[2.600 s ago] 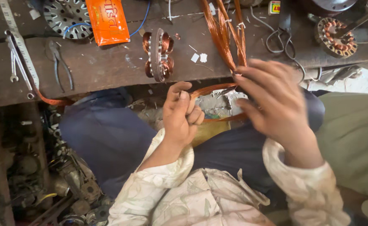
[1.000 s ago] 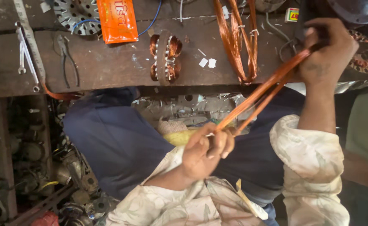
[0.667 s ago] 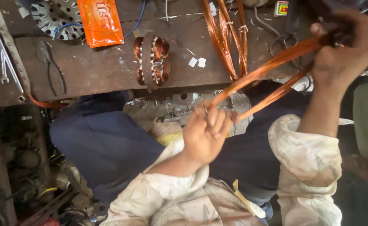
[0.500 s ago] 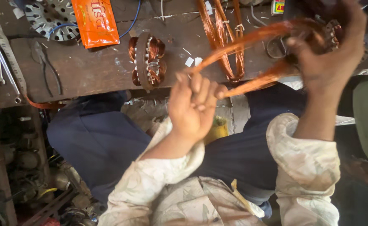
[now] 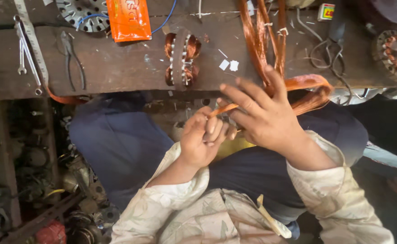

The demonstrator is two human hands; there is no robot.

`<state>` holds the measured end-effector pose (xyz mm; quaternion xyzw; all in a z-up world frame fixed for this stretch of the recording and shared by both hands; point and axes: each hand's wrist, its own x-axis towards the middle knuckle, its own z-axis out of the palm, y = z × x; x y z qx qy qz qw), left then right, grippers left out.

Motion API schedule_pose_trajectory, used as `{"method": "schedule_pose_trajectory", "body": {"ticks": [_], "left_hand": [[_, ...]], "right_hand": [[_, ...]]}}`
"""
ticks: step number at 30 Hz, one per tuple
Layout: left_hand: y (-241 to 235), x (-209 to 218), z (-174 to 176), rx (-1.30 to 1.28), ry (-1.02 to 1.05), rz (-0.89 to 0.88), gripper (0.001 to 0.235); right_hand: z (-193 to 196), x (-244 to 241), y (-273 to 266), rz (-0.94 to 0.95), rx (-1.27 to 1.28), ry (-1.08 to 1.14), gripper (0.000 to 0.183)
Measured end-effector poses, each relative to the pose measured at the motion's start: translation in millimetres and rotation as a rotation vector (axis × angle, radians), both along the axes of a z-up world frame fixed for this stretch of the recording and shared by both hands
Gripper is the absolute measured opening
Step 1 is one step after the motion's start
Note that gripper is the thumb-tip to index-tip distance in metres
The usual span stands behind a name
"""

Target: The person winds copper wire into the slots of a motor stator, using both hands to guide and pack the wire. They cut a white insulating strip with scissors and insert it between windings to separate layers.

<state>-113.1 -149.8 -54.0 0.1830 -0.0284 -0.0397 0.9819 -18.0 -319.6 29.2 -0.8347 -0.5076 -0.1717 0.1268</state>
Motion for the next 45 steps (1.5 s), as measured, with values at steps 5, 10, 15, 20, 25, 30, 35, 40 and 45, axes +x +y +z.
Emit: {"method": "schedule_pose_trajectory", "body": {"ticks": [5, 10, 15, 20, 25, 30, 35, 40, 45], "left_hand": [[11.6, -10.3, 6.3, -0.016, -0.057, -0.016, 0.031], [66.8, -4.4, 41.9, 1.28, -0.343, 0.374, 0.049], [161.3, 60.6, 64.2, 1.168, 0.111, 0.51, 0.018], [178.0, 124.0, 14.0, 1.631, -0.022, 0.204, 0.018], [153.2, 113.1, -11.3, 1.394, 0.027, 0.117, 0.031], [153.3, 119.9, -5.3, 1.337, 0.19, 0.094, 0.024], [180.4, 120.3, 3.9, 1.589, 0.169, 0.25, 0.018], [178.7, 116.2, 16.3, 2.216, -0.301, 0.47, 0.033], [157.2, 121.7, 12.0, 2.181, -0.497, 0.311, 0.029]], "right_hand": [[2.0, 15.5, -1.6, 0.098, -0.154, -0.212, 0.033], [28.3, 48.5, -13.3, 0.135, -0.162, -0.509, 0.014], [42.3, 80.5, -2.0, -0.231, -0.417, -0.35, 0.024], [-19.5, 82.6, 54.5, -0.153, -0.335, -0.181, 0.014], [-62.5, 74.5, 92.1, -0.149, -0.336, -0.086, 0.013], [-57.2, 77.4, 92.0, -0.089, -0.164, 0.03, 0.013], [-48.2, 91.5, 66.2, -0.108, -0.149, 0.041, 0.015], [-60.2, 84.0, 70.9, -0.062, -0.143, 0.034, 0.01], [-73.7, 84.2, 87.5, -0.065, -0.16, 0.183, 0.015]]}}
